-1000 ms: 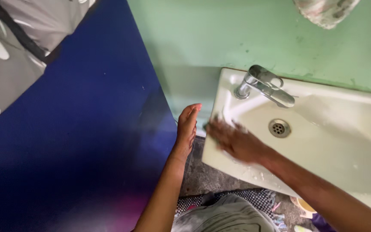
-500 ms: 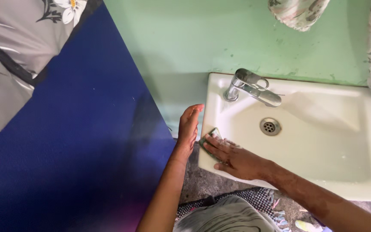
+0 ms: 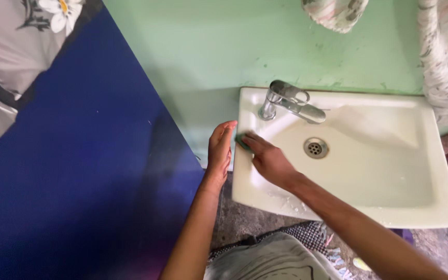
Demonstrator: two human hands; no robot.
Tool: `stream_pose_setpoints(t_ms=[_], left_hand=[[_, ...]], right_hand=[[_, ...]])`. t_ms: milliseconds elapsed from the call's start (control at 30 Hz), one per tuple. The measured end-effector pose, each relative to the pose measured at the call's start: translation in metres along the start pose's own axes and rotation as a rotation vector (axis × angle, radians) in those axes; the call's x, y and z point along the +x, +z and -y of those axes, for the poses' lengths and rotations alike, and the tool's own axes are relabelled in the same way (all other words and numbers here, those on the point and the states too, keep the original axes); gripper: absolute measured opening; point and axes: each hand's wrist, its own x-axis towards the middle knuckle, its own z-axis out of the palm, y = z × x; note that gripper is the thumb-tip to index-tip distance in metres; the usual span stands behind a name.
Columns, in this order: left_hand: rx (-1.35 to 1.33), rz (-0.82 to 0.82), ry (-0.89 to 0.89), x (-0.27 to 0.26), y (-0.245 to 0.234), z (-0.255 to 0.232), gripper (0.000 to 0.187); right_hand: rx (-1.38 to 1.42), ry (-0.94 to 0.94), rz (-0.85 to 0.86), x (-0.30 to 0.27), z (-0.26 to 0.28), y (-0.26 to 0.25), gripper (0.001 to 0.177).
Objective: The person cleans a white sink and faucet using a sponge, scrubs the basin and edges, and rinses the surfaces and their hands with water from the tap and a cup.
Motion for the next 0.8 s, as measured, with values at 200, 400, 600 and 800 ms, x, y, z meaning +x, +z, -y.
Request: stream_pose_setpoints(t_ms=[200, 400, 600, 800], left_hand=[[0.105, 0.009, 0.054, 0.000, 0.001, 0.017, 0.032], [1.126, -0.050, 0.721, -0.013, 0.035, 0.042, 0.039], [1.351, -0.049, 0.730, -0.033, 0.046, 0.026, 0.036], [1.300, -0.065, 0.743, -0.031, 0.046, 0.024, 0.024]], right_hand=[[0.398, 0.643, 0.161, -0.044, -0.035, -0.042, 0.057], [-0.001, 0.455, 0.475, -0.052, -0.058, -0.028, 0.032], [-0.218, 0.575, 0.832, -0.073, -0.142, -0.041, 0.036], [-0.495, 0.307, 0.431, -0.052, -0.240, -0.005, 0.028]])
